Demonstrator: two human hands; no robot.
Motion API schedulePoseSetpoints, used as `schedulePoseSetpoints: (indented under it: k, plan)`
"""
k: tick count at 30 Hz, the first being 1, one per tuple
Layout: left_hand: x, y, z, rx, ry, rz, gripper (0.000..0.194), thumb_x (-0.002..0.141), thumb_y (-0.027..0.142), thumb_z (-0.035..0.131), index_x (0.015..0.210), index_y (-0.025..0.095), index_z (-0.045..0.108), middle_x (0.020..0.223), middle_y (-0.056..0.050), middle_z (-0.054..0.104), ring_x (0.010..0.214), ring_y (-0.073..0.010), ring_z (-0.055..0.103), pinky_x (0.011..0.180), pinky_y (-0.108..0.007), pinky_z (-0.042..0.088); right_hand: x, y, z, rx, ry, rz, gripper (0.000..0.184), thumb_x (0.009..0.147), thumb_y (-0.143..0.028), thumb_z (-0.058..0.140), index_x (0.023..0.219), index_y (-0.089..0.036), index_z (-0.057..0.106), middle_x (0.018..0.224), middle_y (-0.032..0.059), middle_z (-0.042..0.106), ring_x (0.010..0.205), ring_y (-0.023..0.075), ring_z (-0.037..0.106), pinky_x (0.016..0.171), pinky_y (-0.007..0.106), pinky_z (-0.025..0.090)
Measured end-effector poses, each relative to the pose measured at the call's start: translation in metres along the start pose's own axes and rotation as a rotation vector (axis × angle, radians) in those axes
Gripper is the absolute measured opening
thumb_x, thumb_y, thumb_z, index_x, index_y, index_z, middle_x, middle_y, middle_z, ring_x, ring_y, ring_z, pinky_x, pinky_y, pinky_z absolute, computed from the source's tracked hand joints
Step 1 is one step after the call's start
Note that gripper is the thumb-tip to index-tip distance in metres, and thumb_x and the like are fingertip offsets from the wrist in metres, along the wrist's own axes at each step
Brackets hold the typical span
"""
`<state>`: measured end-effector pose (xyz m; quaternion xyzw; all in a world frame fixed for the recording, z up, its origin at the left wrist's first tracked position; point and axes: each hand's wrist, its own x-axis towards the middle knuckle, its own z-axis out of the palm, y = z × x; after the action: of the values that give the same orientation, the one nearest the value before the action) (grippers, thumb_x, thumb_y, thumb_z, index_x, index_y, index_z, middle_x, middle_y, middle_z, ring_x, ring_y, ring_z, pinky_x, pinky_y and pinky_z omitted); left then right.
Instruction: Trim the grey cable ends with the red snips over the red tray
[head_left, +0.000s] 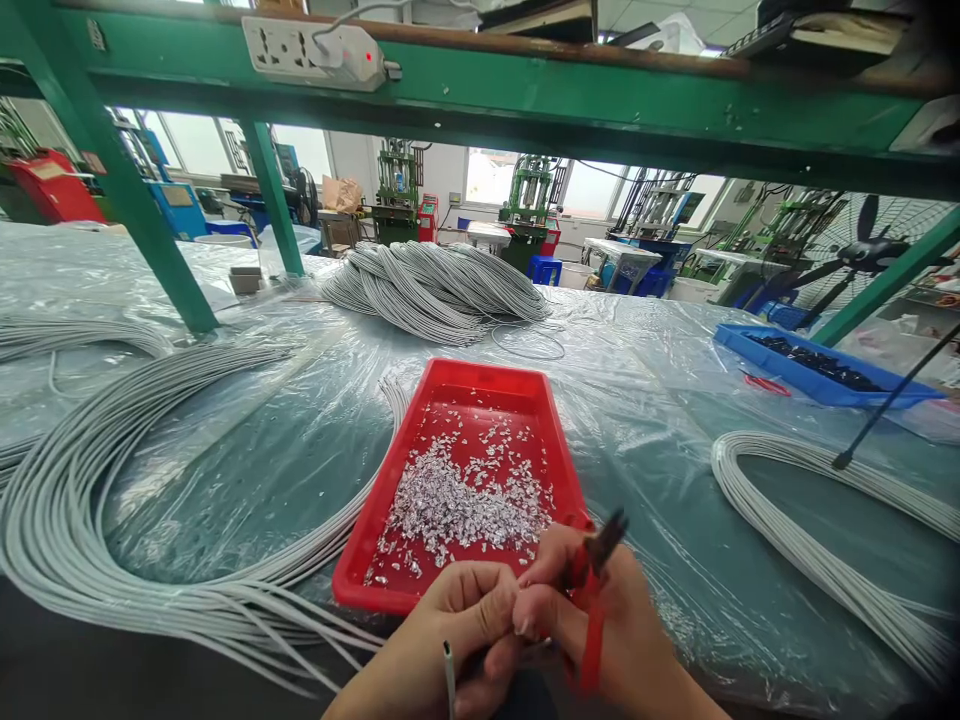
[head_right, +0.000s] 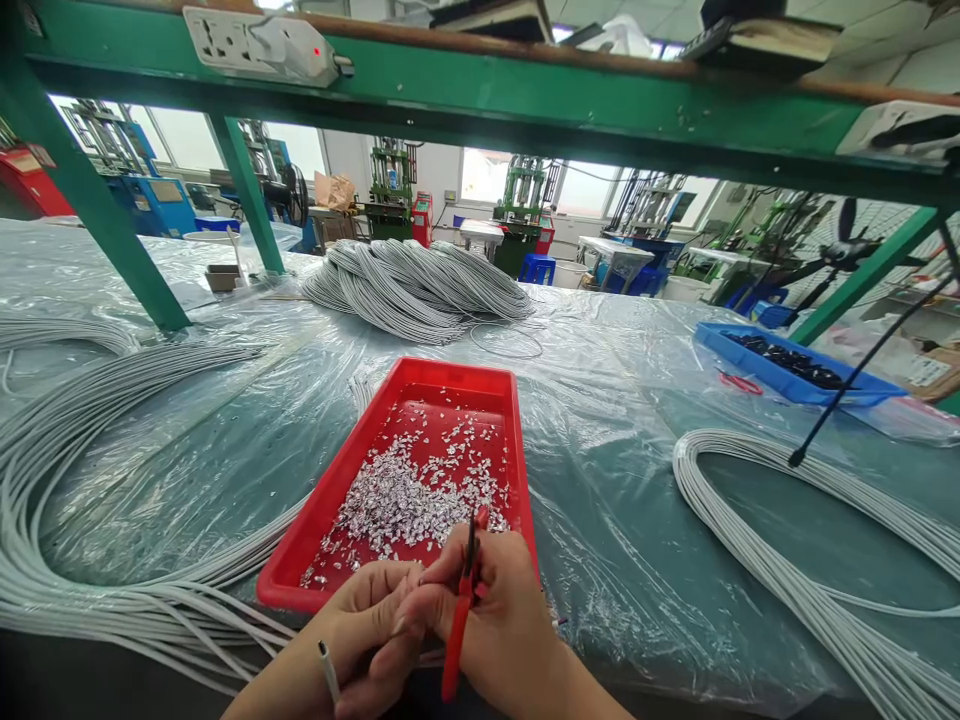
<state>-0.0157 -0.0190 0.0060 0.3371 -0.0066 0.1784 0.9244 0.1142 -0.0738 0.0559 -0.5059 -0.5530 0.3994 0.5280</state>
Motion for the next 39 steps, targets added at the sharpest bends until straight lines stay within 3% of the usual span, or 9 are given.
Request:
schedulePoseSetpoints:
  k: [5,11,16,20,27,31,34,36,39]
  plan:
    - [0.002,-0.003,0.002,0.047,0.076,0.129,0.037,0.081,0.04,0.066,0.069,0.013,0.045,0.049,0.006,0.04,0.03,0.001,0.026,0.031,-0.011,0.019,0.0,-0.001,-0.005,-0.239,0.16,-0.277,0.026,0.069,-0.025,0.076,0.057,-0.013,0.056,0.05,-0.001,0.05,0.046,0.0077,0.043,0.045,0.016,0.033]
    - [0.001,-0.001,0.009,0.286,0.318,0.235,0.034,0.078,0.042,0.069,0.074,0.013,0.052,0.051,0.006,0.04,0.042,-0.0012,0.032,0.041,-0.012,0.025,0.001,-0.005,-0.005,-0.361,0.146,-0.332,0.029,0.078,-0.03,0.071,0.058,-0.013,0.058,0.049,-0.0013,0.05,0.045,0.0071,0.042,0.044,0.017,0.033]
    - [-0.004,0.014,0.015,0.73,0.556,0.46,0.021,0.079,0.031,0.069,0.072,0.011,0.065,0.069,-0.002,0.05,0.063,-0.0072,0.047,0.056,-0.016,0.038,0.007,-0.021,-0.016,-0.44,-0.061,-0.135,0.032,0.081,-0.038,0.064,0.063,-0.012,0.058,0.05,-0.0007,0.05,0.046,0.0086,0.044,0.044,0.018,0.036]
    - [-0.006,0.015,0.012,0.628,0.595,0.389,0.032,0.078,0.042,0.067,0.084,0.011,0.071,0.064,0.001,0.045,0.044,-0.0021,0.037,0.04,-0.016,0.026,0.026,-0.021,-0.039,-0.598,-0.079,0.019,0.026,0.083,-0.035,0.054,0.069,-0.013,0.053,0.061,0.0017,0.052,0.053,0.0109,0.042,0.046,0.021,0.036]
    - [-0.005,0.012,0.016,0.422,0.689,0.272,0.049,0.07,0.051,0.072,0.097,0.011,0.064,0.047,0.006,0.043,0.037,-0.0009,0.033,0.036,-0.011,0.022,0.045,-0.014,-0.059,-0.995,-0.054,0.059,0.04,0.08,-0.033,0.052,0.051,-0.019,0.028,0.049,-0.0005,0.033,0.049,0.0105,0.024,0.047,0.027,0.014]
    - [-0.006,0.014,0.015,0.413,0.663,0.322,0.043,0.07,0.048,0.073,0.089,0.012,0.063,0.054,0.006,0.042,0.039,0.0002,0.034,0.036,-0.01,0.027,0.023,-0.013,-0.062,-0.893,-0.193,0.053,0.02,0.084,-0.031,0.054,0.098,-0.017,0.052,0.071,0.0017,0.055,0.064,0.015,0.05,0.056,0.025,0.039]
    - [-0.008,0.016,0.013,0.442,0.588,0.342,0.04,0.073,0.048,0.071,0.089,0.012,0.063,0.058,0.006,0.042,0.04,0.0003,0.036,0.036,-0.01,0.029,-0.012,-0.001,-0.071,-0.634,-0.26,0.073,0.063,0.083,-0.028,0.057,0.138,-0.022,0.027,0.121,0.0121,0.054,0.101,0.0216,0.058,0.084,0.031,0.05]
    - [-0.008,0.016,0.015,0.429,0.589,0.32,0.04,0.072,0.047,0.072,0.089,0.013,0.062,0.059,0.006,0.043,0.039,0.0008,0.035,0.036,-0.009,0.028,-0.032,0.006,-0.074,-0.594,-0.277,0.061,0.083,0.08,-0.039,0.063,0.147,-0.033,0.015,0.148,0.0083,0.029,0.126,0.0268,0.043,0.1,0.036,0.042]
    - [-0.008,0.017,0.022,0.38,0.629,0.295,0.038,0.069,0.045,0.075,0.085,0.013,0.063,0.058,0.006,0.042,0.039,0.0024,0.033,0.036,-0.008,0.025,-0.042,0.002,-0.065,-0.696,-0.21,0.036,0.068,0.073,-0.046,0.065,0.135,-0.027,0.043,0.128,0.0139,0.053,0.108,0.0333,0.057,0.088,0.04,0.05]
